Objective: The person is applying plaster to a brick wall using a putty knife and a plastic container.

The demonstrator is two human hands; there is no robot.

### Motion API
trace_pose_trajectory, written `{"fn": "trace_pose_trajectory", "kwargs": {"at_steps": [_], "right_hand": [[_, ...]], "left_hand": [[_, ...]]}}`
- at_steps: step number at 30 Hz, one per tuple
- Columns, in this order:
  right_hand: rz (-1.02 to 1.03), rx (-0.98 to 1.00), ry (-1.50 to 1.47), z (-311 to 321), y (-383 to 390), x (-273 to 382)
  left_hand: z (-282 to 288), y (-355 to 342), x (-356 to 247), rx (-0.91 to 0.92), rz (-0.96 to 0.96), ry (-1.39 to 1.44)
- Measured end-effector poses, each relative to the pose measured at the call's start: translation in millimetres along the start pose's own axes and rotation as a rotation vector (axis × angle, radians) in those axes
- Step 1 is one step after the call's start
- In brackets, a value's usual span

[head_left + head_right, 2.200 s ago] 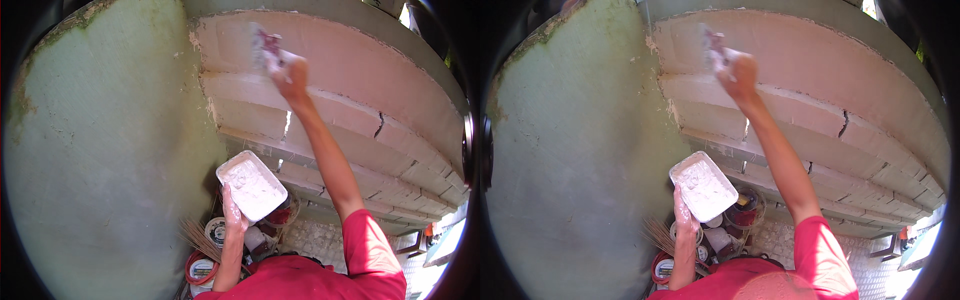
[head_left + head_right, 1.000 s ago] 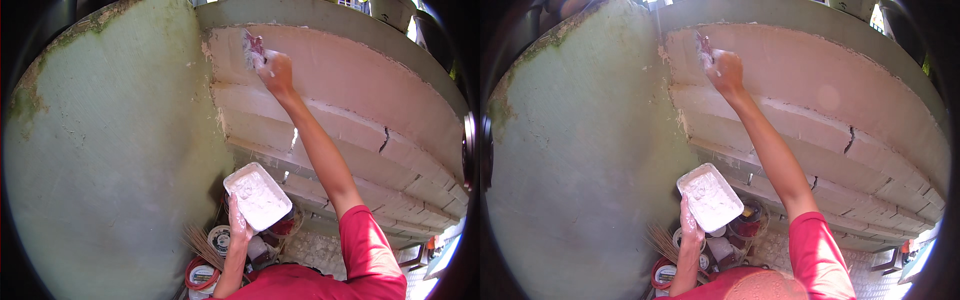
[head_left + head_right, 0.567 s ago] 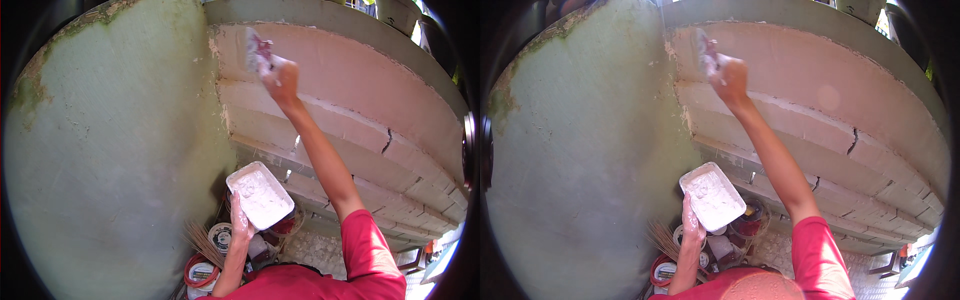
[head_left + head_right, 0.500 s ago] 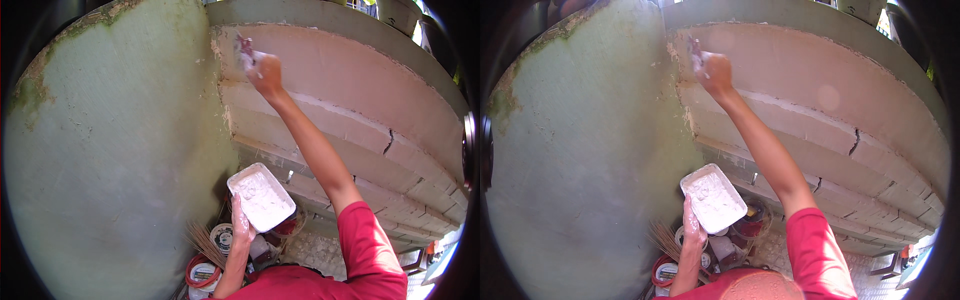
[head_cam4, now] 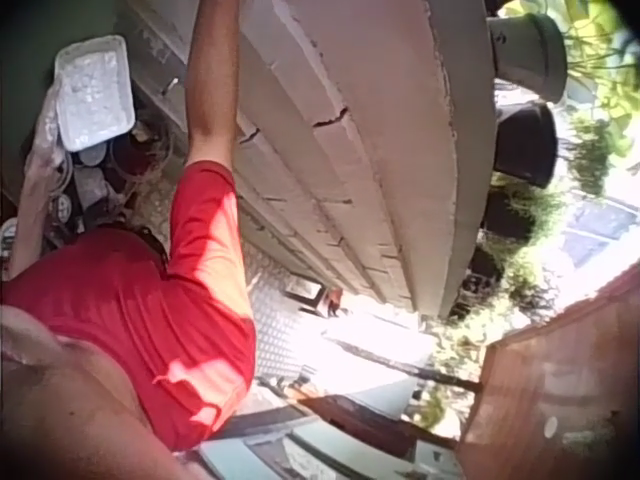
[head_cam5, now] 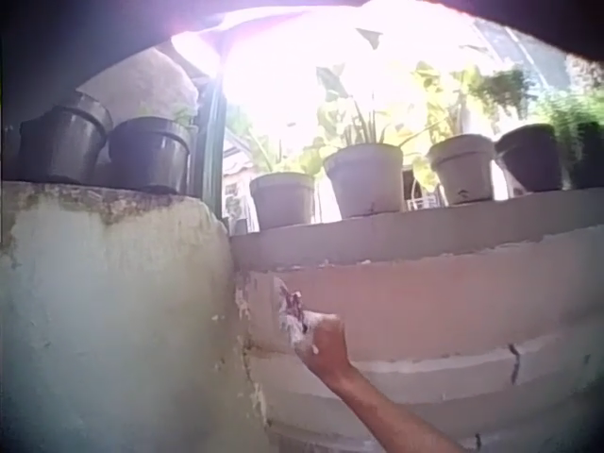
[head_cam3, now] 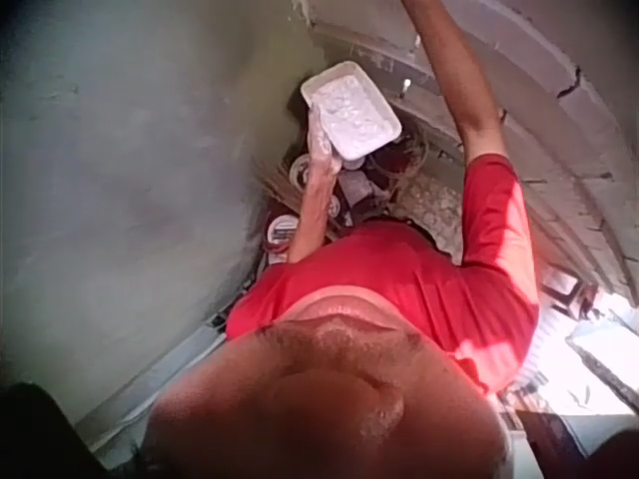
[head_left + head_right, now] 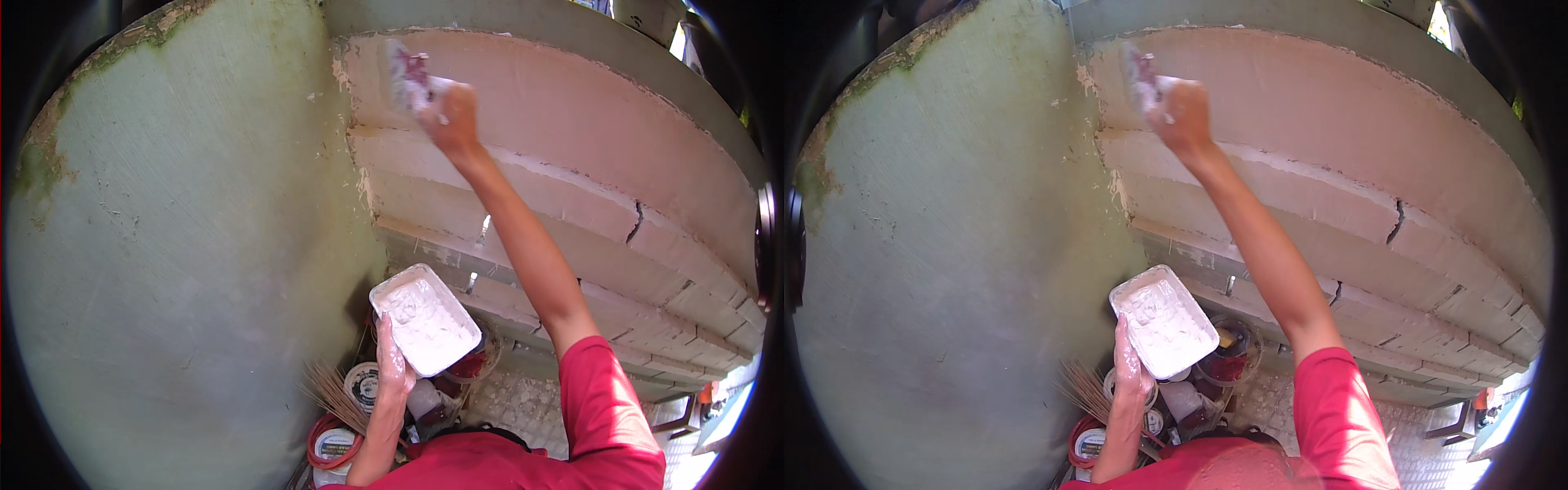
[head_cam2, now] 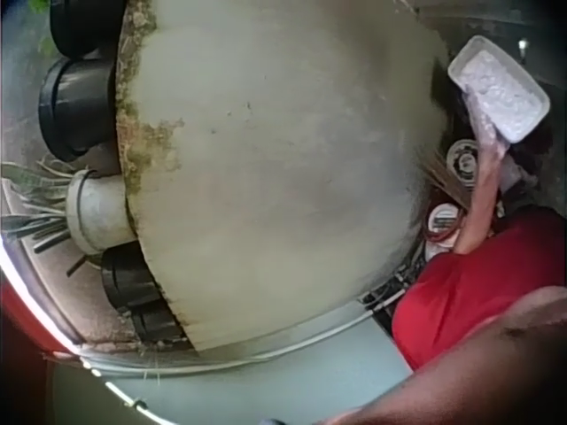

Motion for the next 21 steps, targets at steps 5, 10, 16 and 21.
{"fn": "trace_pose_trajectory", "kwargs": {"at_steps": [5, 10, 16, 21], "right_hand": [[-0.179, 0.317, 0.244, -52.0, 19.7, 3.0], [0.085, -0.051, 0.329, 40.2, 28.5, -20.0], [-0.332, 0.165, 0.193, 30.1, 18.9, -1.4], [-0.212, 0.217, 0.178, -31.7, 34.6, -10.4]], "left_hand": [[-8.7, 5.4, 2.2, 0.019, -0.008, -0.022], [-13.9, 7.8, 4.4, 0.024, 0.018, -0.043], [-10.9, 6.6, 0.3, 0.022, -0.010, -0.037], [-11.3, 11.8, 4.7, -0.017, -0.029, -0.035]]}}
Point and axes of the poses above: each hand's wrist, its own y-axis away from the middle knuckle, its own z-axis out of the back of the hand, x = y × z, the point moved 4 cm from there along -y, towards the middle knuckle, and after that the axes turned 14 degrees about -x, right-handed, at the moved point
